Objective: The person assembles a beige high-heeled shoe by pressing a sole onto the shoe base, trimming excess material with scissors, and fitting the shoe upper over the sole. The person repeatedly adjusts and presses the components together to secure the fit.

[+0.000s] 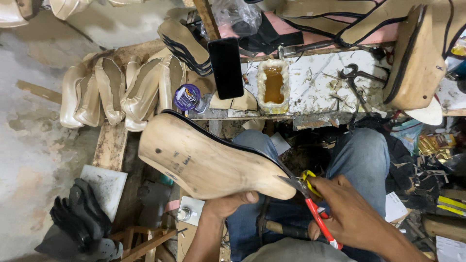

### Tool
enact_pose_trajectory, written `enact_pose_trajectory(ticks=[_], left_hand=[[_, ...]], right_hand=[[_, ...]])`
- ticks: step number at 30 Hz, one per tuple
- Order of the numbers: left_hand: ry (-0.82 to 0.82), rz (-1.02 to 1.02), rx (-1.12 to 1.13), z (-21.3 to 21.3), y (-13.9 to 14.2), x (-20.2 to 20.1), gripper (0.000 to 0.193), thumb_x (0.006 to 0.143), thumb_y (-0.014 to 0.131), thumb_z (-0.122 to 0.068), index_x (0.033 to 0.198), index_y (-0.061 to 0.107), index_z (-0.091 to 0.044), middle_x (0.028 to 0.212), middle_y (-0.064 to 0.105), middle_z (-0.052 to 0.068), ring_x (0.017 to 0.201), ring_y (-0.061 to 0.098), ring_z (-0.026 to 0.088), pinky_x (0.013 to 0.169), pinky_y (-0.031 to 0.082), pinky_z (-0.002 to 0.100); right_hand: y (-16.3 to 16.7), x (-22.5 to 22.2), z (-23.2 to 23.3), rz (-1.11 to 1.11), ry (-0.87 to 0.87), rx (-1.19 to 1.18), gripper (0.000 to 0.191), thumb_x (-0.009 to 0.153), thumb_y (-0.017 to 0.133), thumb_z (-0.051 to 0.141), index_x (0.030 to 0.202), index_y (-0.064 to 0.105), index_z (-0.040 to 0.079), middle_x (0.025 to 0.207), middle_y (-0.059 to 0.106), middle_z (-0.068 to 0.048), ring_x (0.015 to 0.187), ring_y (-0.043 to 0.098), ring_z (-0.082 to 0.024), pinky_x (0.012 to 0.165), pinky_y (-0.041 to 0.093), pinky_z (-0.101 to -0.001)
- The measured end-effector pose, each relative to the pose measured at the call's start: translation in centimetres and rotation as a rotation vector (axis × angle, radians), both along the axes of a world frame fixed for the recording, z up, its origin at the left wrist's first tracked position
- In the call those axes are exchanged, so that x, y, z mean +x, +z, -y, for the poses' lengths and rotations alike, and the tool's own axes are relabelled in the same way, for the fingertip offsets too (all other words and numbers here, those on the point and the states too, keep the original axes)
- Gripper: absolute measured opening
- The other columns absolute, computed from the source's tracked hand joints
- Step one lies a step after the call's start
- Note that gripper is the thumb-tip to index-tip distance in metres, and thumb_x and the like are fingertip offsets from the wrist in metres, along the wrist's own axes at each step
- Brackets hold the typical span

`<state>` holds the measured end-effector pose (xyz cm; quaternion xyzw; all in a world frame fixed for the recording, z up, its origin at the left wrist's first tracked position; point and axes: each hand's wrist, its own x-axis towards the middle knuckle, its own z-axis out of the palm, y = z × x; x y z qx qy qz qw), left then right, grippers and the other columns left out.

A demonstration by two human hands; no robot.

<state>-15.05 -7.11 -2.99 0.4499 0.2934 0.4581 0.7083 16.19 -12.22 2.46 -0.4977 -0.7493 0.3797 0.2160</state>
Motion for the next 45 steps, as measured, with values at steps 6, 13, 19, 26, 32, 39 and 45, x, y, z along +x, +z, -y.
enact_pose_trajectory(ticks=[6,13,19,26,32,39,45], left_hand=[[0.047,-0.093,0.050,0.4,-0.9,-0.1,0.070,0.079,0.092,-0.016,0.139,0.059,-0.001,0.127,0.065,0.009,0.116,0.062,0.020,0.099,0.053,0.036],[0.032,-0.025,-0.146,0.4,-0.2,0.0,0.069,0.079,0.092,-0.011,0.138,0.058,0.004,0.118,0.066,0.012,0.107,0.061,0.026,0.093,0.050,0.040],[0.065,-0.436,0.117,-1.0,6.6,2.3,0.069,0.082,0.086,-0.018,0.138,0.052,0.003,0.128,0.068,0.011,0.123,0.064,0.023,0.107,0.050,0.039],[-0.002,-0.745,0.120,-1.2,10.6,3.8,0.066,0.081,0.084,-0.022,0.136,0.056,0.002,0.124,0.073,0.015,0.118,0.071,0.023,0.103,0.052,0.035],[-0.113,-0.692,0.155,-1.0,10.5,3.6,0.077,0.081,0.083,-0.026,0.144,0.048,0.001,0.126,0.073,0.016,0.122,0.070,0.023,0.102,0.052,0.035],[-0.212,-0.581,0.018,-1.1,8.6,2.6,0.085,0.080,0.084,-0.029,0.148,0.044,0.000,0.131,0.069,0.013,0.124,0.064,0.019,0.105,0.050,0.035],[-0.427,-0.371,0.099,-1.6,6.4,3.8,0.092,0.086,0.083,-0.023,0.159,0.033,0.001,0.144,0.059,0.016,0.130,0.057,0.018,0.109,0.048,0.035]], right_hand=[[0.2,0.0,0.1,0.060,-0.071,-0.174,0.067,0.064,0.089,0.027,0.125,0.065,0.014,0.071,0.074,-0.005,0.076,0.060,-0.027,0.078,0.044,-0.0357],[-1.3,-0.3,0.5,-0.299,-0.172,-0.138,0.041,0.085,0.069,0.014,0.125,0.061,0.009,0.072,0.080,-0.002,0.067,0.074,-0.015,0.070,0.057,-0.0299],[0.0,-1.0,-2.5,-0.197,-0.466,-0.110,0.056,0.085,0.075,0.027,0.132,0.056,0.003,0.083,0.064,-0.018,0.072,0.064,-0.026,0.067,0.054,-0.0385],[1.1,2.6,-10.0,0.364,-0.589,0.147,0.064,0.086,0.079,0.038,0.129,0.057,-0.005,0.096,0.069,-0.032,0.090,0.068,-0.049,0.075,0.052,-0.0533],[1.1,3.8,-14.9,0.487,-0.536,0.367,0.058,0.090,0.079,0.034,0.122,0.056,-0.008,0.101,0.070,-0.030,0.091,0.068,-0.050,0.077,0.052,-0.0559],[4.7,1.1,-14.4,0.018,-0.285,0.293,0.065,0.092,0.072,0.029,0.149,0.052,0.006,0.141,0.063,-0.025,0.131,0.061,-0.035,0.106,0.048,-0.0439],[6.6,-0.9,-10.7,-0.710,0.127,-0.158,0.110,0.079,0.086,0.038,0.165,0.026,0.004,0.156,0.047,-0.016,0.143,0.046,-0.030,0.118,0.035,-0.0414]])
